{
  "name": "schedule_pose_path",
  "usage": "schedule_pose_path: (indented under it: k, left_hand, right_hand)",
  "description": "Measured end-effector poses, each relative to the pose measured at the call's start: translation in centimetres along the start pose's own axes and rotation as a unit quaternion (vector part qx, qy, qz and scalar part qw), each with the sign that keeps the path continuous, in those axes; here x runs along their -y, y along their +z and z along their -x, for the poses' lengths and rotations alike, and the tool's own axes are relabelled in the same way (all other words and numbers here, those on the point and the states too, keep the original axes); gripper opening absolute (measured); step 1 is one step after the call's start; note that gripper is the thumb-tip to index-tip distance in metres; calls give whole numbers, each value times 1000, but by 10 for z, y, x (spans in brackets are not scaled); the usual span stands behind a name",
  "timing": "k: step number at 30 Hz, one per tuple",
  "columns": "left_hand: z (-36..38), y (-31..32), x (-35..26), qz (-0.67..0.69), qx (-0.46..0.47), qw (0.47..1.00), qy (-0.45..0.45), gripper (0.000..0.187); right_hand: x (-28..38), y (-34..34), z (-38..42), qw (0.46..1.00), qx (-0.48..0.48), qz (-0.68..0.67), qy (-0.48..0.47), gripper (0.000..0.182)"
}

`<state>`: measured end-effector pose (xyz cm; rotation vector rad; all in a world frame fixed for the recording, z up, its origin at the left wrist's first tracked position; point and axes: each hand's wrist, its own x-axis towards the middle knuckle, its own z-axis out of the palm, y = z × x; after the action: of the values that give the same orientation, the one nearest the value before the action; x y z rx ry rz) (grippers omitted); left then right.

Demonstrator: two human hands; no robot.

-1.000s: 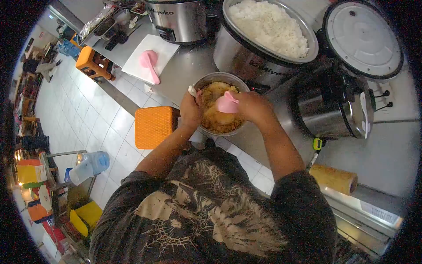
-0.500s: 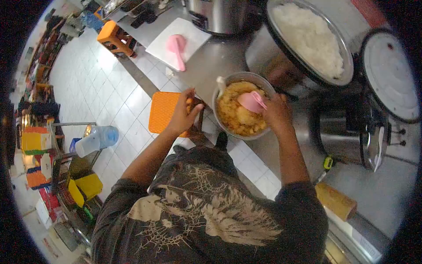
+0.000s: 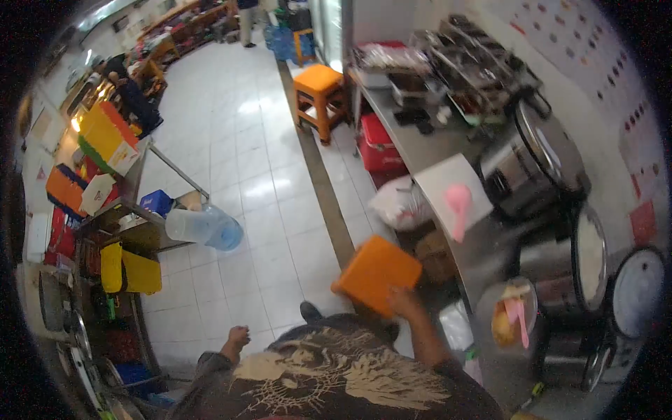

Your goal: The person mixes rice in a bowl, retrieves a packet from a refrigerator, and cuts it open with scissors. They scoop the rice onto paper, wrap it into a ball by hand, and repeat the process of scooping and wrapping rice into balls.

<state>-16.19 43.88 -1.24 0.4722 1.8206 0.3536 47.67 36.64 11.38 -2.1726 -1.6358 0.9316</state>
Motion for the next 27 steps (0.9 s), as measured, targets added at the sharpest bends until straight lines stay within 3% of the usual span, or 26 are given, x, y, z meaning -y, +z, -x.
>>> schedule_pose_path:
  k: [1,2,3,4,6,7,8,11,14,15,16,17,20,27]
  left_hand:
    - [4,-33,-23,129,5,992,1,23]
    - [21,-54,-63,237,-75,968,-25,16]
    - [25,-84,-95,347,-39,935,57,20]
    - [6,-121,-120,363,-38,905,218,22]
    - [67,-184,-238,403,-114,838,349,20]
    - [149,-192,-307,342,-129,812,456,27]
    - [184,-229,-349,295,-137,754,571,28]
    - [308,-264,-453,139,-180,531,817,27]
    - [385,-233,-536,-38,-133,231,963,27]
    - [393,-214,-562,-75,-108,149,980,27]
    - [394,-197,-587,-97,-90,90,987,27]
    - [392,-181,-613,-111,-71,47,990,27]
    - [373,-150,-690,-129,-44,-14,991,27]
    - [318,-120,-845,-115,-73,-73,988,26]
  right_hand:
    - [-9,34,-31,996,48,-63,38,40]
    - [26,22,-42,986,143,-4,91,42]
    - [54,16,-44,959,236,54,149,44]
    - [40,36,-49,959,245,-31,138,42]
    - [-11,77,-55,940,257,-114,192,35]
    - [-27,81,-62,926,257,-109,254,32]
    - [-46,83,-70,909,255,-102,314,29]
    - [-120,83,-102,806,216,-481,269,26]
    - [-94,86,-171,842,179,-342,377,18]
    - [-72,85,-180,853,153,-368,338,19]
    - [-31,82,-197,863,126,-391,295,21]
    - [-12,87,-228,873,129,-350,314,21]
    - [43,90,-321,895,149,-261,328,22]
    - [125,47,-551,948,202,-119,213,30]
